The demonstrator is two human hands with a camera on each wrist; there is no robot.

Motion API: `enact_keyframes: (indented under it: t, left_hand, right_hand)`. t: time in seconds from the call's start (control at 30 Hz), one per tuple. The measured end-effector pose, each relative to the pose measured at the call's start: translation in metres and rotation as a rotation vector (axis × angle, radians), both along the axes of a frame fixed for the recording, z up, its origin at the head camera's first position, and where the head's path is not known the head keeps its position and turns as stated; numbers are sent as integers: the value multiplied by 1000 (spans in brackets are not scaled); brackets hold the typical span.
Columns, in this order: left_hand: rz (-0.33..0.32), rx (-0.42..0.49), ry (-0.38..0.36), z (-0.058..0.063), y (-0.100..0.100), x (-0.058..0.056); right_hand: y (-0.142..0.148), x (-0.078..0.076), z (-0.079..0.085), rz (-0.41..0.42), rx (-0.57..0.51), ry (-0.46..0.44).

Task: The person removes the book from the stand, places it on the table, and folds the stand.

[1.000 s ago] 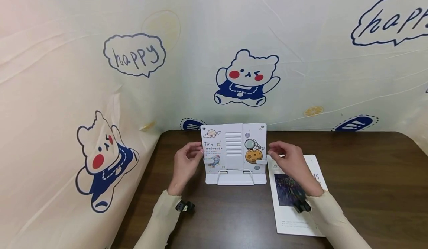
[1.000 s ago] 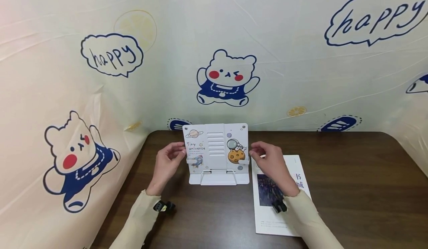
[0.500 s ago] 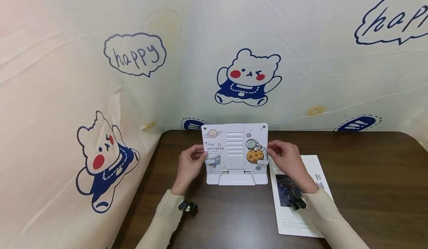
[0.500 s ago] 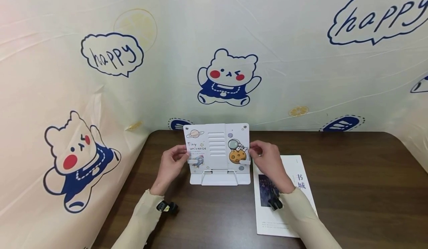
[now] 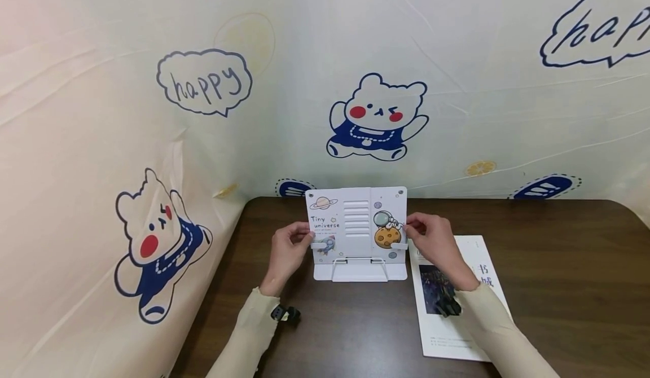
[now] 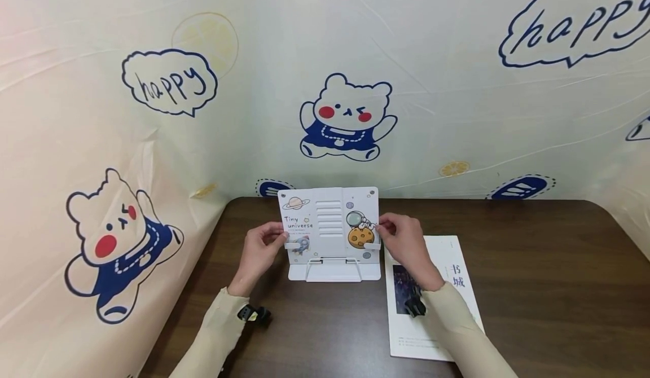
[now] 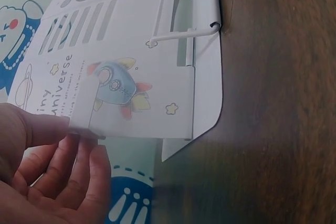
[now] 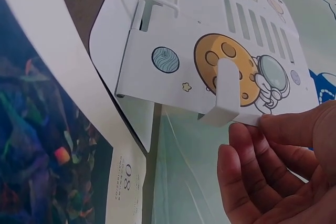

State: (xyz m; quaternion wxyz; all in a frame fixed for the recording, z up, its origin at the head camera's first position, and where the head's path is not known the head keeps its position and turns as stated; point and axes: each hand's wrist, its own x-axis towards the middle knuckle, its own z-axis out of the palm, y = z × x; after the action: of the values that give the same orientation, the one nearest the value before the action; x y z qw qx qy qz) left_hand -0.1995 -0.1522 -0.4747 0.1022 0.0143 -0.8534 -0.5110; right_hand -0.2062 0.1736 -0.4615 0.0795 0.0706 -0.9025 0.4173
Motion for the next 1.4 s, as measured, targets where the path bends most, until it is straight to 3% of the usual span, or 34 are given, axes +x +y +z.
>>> enact_keyframes:
  t: [0.2, 0.7, 0.97, 1.4]
  left_hand:
    - [-9, -15, -4, 2, -5, 0]
    - [-165, -67, -148, 19, -20, 1]
    - [-329, -19, -242, 26, -31, 3]
    - [-519, -2, -322, 29, -42, 3]
  right_hand:
    - [-3, -1, 2, 1, -2, 8]
    - [-14, -7, -2, -35, -85, 57]
    - [-23, 0, 1, 3, -83, 33]
    - [-35, 9, 2, 55, -150, -2]
